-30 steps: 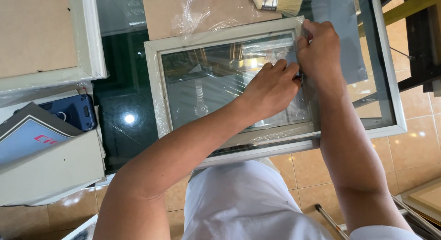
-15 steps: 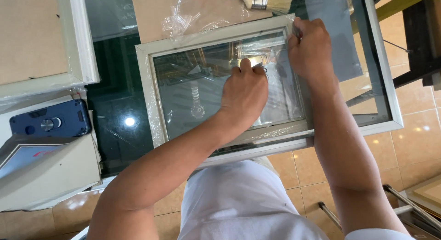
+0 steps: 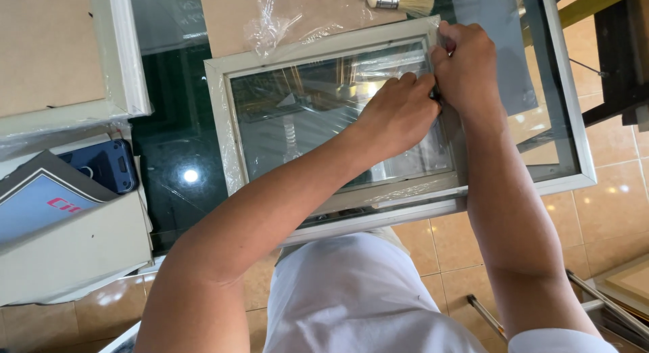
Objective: Cleaning a picture frame glass and assembling the back panel into the frame.
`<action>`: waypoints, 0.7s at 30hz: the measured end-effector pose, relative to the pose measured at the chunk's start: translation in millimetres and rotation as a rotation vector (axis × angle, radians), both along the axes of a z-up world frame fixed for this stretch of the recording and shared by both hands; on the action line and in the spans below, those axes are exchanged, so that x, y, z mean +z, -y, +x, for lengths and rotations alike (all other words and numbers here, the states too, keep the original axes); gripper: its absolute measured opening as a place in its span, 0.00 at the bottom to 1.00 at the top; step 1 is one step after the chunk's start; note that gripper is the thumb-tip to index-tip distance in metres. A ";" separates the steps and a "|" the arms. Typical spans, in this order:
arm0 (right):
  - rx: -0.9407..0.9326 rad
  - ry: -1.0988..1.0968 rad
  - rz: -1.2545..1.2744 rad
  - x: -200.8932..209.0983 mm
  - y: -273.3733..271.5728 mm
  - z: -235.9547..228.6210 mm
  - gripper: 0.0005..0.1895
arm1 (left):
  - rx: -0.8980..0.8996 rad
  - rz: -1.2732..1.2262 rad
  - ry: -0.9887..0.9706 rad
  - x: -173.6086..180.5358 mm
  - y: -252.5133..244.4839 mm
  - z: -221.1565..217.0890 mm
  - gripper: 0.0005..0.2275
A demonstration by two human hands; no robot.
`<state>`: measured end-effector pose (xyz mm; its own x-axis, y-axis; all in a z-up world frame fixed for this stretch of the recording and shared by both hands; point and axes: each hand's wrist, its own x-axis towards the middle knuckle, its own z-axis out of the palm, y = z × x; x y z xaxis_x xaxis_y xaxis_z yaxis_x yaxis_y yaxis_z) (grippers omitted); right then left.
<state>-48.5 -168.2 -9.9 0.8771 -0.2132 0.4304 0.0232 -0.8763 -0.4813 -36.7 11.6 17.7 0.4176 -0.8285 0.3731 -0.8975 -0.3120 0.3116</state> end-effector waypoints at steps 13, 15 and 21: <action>0.044 -0.007 -0.028 -2.6 6.7 0.9 0.16 | -0.390 0.212 -0.009 7.6 -10.9 -23.4 0.07; 0.062 -0.003 -0.020 -3.1 8.0 2.2 0.16 | -0.409 0.164 0.001 9.9 -18.2 -15.7 0.08; 0.072 -0.013 -0.063 -1.8 10.0 -0.7 0.17 | -0.420 0.294 -0.211 30.3 -73.5 -8.8 0.10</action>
